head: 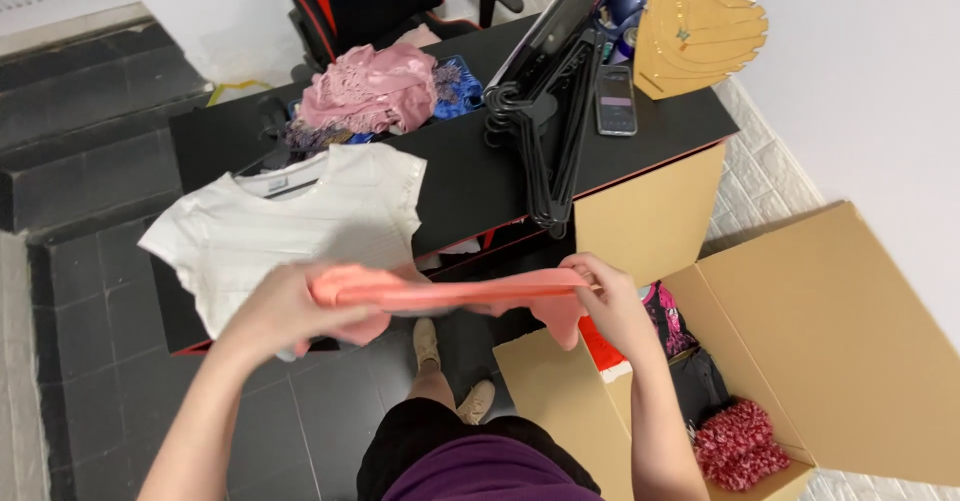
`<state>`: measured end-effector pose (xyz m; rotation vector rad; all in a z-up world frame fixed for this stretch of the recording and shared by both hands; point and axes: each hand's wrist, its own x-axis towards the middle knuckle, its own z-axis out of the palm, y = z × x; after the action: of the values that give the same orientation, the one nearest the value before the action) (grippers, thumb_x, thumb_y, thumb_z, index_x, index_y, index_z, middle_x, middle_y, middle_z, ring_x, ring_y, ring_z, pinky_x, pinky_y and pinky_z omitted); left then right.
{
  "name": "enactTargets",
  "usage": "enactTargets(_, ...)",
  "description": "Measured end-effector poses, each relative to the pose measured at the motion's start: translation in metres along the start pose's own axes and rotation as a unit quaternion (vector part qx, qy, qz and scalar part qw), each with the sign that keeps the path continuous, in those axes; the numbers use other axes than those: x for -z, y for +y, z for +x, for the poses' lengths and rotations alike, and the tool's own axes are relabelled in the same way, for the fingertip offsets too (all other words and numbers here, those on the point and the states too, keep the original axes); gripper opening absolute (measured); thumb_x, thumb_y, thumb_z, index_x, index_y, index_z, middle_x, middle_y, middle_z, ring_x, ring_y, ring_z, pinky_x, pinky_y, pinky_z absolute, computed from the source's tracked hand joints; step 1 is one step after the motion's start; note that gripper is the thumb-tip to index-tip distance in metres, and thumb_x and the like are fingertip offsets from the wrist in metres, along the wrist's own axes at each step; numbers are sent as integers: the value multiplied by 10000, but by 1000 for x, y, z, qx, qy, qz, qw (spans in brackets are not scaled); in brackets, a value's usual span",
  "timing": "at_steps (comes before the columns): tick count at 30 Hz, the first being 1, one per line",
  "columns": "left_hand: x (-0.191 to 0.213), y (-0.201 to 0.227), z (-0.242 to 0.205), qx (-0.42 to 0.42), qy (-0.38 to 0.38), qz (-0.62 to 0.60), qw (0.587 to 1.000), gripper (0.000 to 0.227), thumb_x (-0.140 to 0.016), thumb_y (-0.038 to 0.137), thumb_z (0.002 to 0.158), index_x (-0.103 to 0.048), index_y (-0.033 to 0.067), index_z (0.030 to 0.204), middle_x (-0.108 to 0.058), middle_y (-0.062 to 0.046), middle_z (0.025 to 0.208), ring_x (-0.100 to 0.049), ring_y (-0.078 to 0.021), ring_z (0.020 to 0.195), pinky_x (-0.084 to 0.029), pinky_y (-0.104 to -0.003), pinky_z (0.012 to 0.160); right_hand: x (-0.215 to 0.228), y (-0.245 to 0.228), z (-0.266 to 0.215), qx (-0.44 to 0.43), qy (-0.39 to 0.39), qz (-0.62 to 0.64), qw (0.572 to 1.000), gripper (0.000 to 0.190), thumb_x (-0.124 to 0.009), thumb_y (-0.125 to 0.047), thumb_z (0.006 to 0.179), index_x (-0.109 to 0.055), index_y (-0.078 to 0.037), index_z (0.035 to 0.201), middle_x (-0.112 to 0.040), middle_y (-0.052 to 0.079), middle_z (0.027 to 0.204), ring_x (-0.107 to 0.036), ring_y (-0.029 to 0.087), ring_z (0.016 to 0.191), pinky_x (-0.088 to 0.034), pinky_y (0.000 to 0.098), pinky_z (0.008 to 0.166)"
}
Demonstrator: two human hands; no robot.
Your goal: The person takes various items of clothing out of a cardboard box and places them onto plastic hangers.
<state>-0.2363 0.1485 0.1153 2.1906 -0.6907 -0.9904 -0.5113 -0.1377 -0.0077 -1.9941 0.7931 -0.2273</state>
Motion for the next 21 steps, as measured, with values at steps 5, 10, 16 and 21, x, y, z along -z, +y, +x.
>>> enactTargets(5,-19,-59,21,-18,-7,52,998,241,-728,247,831,-740,73,998,-671,-184,725,-560,-244,444,-418,-288,434,4,-2,6,-2,-35,17,999,339,-555,-8,949,-726,-153,1202,-763,135,926,-712,222,818,-611,384,766)
enactTargets(10,-64,-174,79,-46,-12,-118,992,356,-547,205,970,-847,102,1132,-828,4,1059,-691,-101,970,-487,-240,886,3,3,20,23,-163,30,986,94,-622,-150,990,-706,-112,1010,-740,-2,920,-660,97,839,-490,266,718)
enactTargets(16,-76,-104,71,125,-96,-324,933,370,-501,282,1009,-669,-43,1070,-599,-257,672,-618,-404,365,-414,-428,198,-17,21,81,58,39,-116,991,185,-758,-257,949,-632,-122,948,-624,21,874,-600,199,811,-478,344,765)
enactTargets(21,-81,-68,86,201,-80,-202,955,459,-449,336,1021,-765,112,1267,-642,-142,889,-527,-235,522,-364,-302,403,-52,60,165,107,203,-216,949,306,-737,-295,965,-678,-58,1150,-648,91,1070,-645,296,988,-528,419,877)
